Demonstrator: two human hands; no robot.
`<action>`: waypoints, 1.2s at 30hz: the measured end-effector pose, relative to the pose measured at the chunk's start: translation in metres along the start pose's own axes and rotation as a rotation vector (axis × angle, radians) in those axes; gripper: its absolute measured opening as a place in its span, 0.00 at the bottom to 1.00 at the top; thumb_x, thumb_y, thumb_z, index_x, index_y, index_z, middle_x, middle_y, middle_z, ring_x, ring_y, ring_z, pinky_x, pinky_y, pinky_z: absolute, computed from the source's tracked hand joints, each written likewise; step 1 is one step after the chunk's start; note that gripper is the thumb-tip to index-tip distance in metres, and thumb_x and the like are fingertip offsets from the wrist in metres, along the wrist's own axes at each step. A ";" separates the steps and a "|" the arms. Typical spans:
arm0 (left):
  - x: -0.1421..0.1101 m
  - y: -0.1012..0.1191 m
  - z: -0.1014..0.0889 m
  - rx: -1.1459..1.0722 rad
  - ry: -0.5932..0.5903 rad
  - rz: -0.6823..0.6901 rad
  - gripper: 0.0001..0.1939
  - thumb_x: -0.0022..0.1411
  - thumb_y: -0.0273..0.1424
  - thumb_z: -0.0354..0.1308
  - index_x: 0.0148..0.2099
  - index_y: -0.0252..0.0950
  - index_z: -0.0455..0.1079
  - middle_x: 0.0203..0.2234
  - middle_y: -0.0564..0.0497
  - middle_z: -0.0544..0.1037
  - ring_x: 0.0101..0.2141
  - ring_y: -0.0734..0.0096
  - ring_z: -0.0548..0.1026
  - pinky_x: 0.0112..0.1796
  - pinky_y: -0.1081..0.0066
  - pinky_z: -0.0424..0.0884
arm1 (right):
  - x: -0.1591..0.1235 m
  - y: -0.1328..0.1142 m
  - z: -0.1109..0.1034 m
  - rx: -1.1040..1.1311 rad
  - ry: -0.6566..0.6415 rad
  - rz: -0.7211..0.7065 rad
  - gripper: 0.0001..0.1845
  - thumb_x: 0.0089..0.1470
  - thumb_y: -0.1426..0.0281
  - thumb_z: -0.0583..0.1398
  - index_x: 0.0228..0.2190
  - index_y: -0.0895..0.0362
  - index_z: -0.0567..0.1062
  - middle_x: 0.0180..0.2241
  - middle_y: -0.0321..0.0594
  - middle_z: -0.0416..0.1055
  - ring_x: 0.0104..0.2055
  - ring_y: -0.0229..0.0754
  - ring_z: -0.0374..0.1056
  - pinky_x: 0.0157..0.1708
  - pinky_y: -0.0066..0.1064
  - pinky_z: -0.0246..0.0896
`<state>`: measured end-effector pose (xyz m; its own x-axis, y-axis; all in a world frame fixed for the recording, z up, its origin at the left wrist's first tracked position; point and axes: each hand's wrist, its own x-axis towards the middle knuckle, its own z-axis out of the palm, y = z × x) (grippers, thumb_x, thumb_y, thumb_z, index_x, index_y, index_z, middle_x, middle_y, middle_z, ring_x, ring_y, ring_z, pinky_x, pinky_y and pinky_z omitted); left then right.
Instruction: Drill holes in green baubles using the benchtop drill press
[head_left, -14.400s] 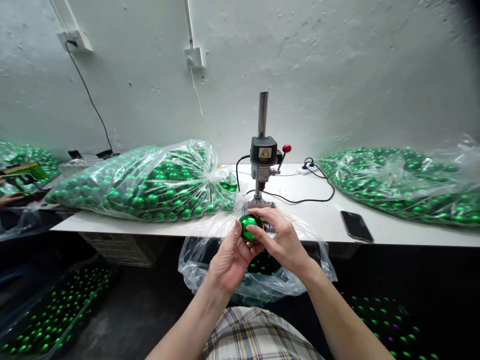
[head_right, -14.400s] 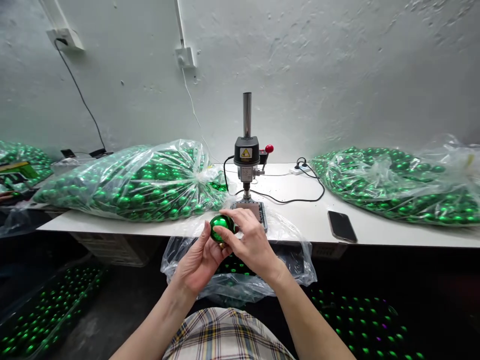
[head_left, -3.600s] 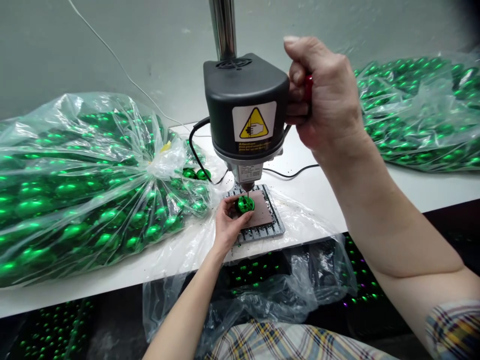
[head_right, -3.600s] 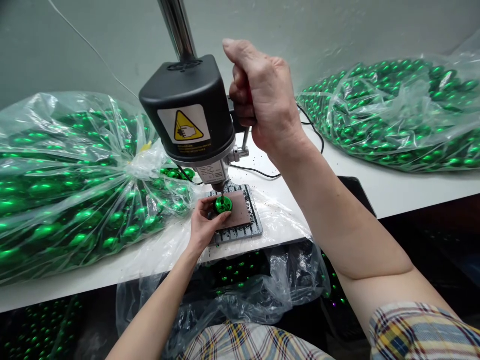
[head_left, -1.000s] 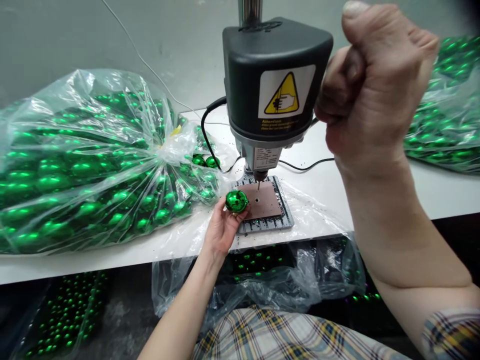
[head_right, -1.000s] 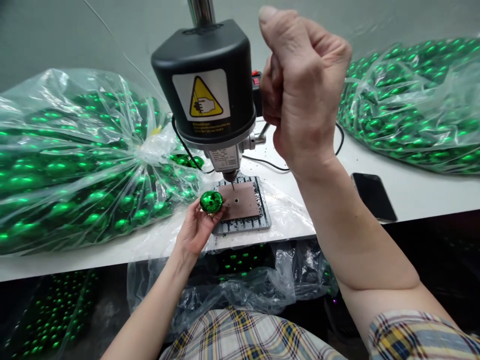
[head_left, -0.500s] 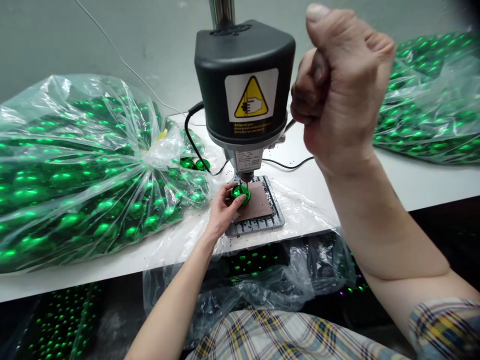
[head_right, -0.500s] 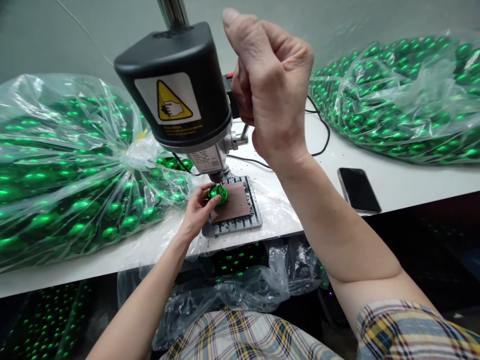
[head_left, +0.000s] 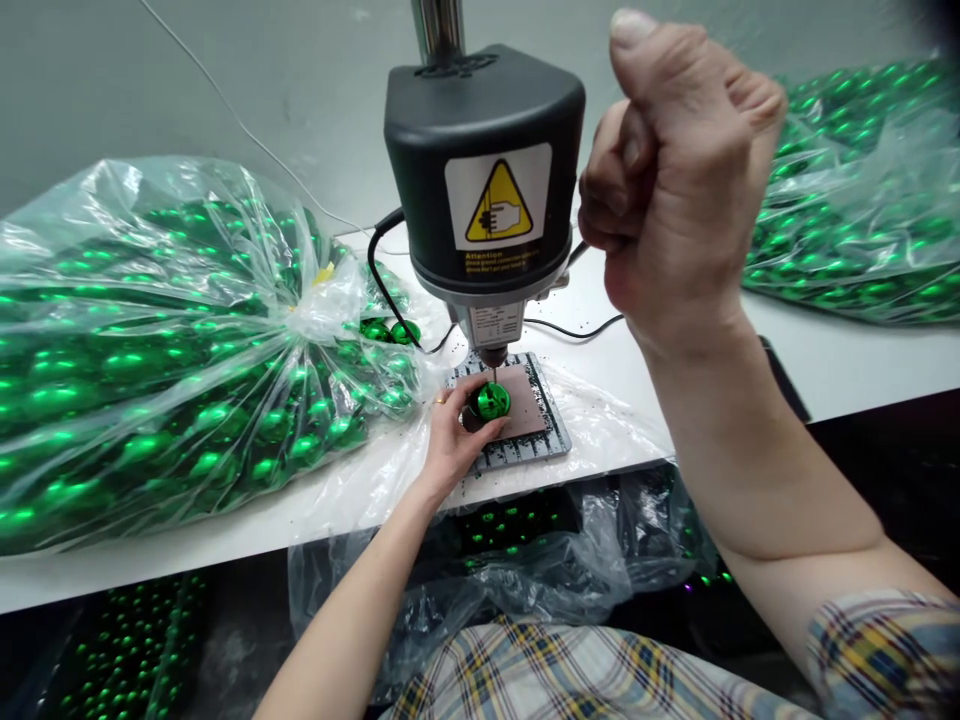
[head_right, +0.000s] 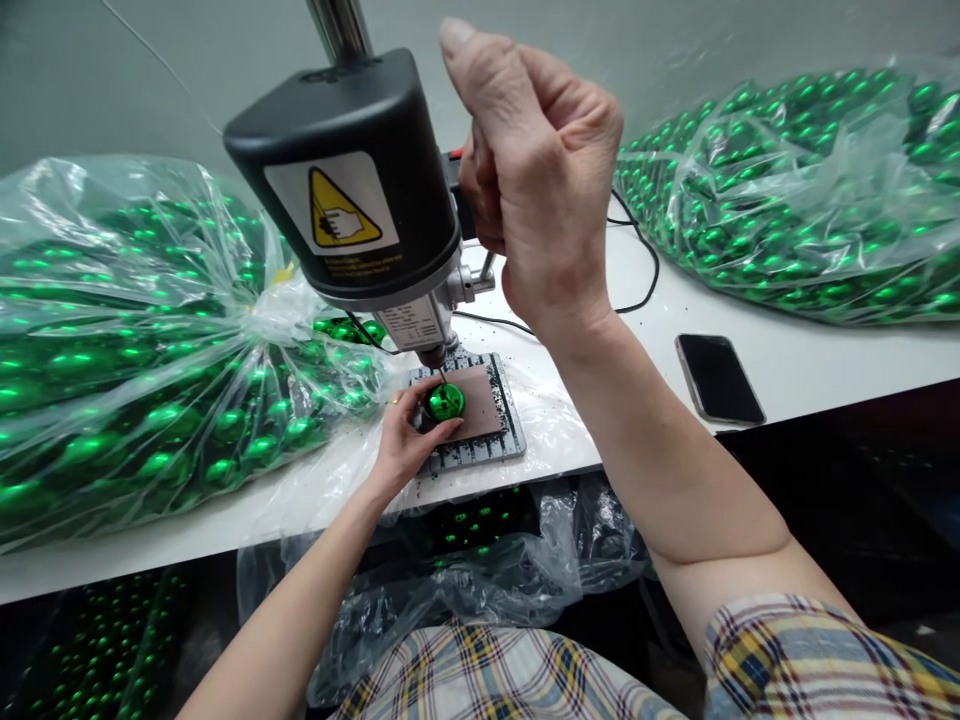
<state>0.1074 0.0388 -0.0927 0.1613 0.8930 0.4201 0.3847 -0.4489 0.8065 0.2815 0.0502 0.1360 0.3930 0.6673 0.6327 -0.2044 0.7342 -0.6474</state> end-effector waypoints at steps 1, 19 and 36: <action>0.000 0.000 0.000 -0.018 0.011 -0.005 0.26 0.54 0.37 0.72 0.55 0.43 0.74 0.47 0.47 0.79 0.48 0.57 0.75 0.51 0.59 0.70 | 0.000 0.000 0.000 -0.007 0.002 -0.005 0.31 0.63 0.79 0.56 0.11 0.52 0.56 0.10 0.29 0.47 0.11 0.31 0.40 0.12 0.32 0.34; 0.013 -0.007 0.015 -0.129 -0.085 0.001 0.28 0.55 0.37 0.72 0.57 0.41 0.72 0.49 0.45 0.77 0.51 0.56 0.75 0.54 0.56 0.69 | -0.001 0.002 -0.002 0.024 -0.046 -0.024 0.29 0.63 0.78 0.56 0.13 0.52 0.56 0.10 0.28 0.48 0.12 0.31 0.41 0.11 0.31 0.36; 0.010 -0.008 0.015 -0.089 -0.059 -0.083 0.32 0.52 0.38 0.74 0.58 0.38 0.73 0.51 0.43 0.73 0.53 0.55 0.73 0.57 0.56 0.69 | -0.012 0.007 -0.013 0.130 -0.097 -0.148 0.26 0.55 0.78 0.60 0.11 0.52 0.59 0.09 0.28 0.51 0.10 0.31 0.40 0.11 0.32 0.30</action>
<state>0.1196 0.0524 -0.1014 0.1863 0.9264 0.3272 0.3177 -0.3719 0.8722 0.2873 0.0458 0.1183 0.3401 0.5551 0.7590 -0.2668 0.8310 -0.4882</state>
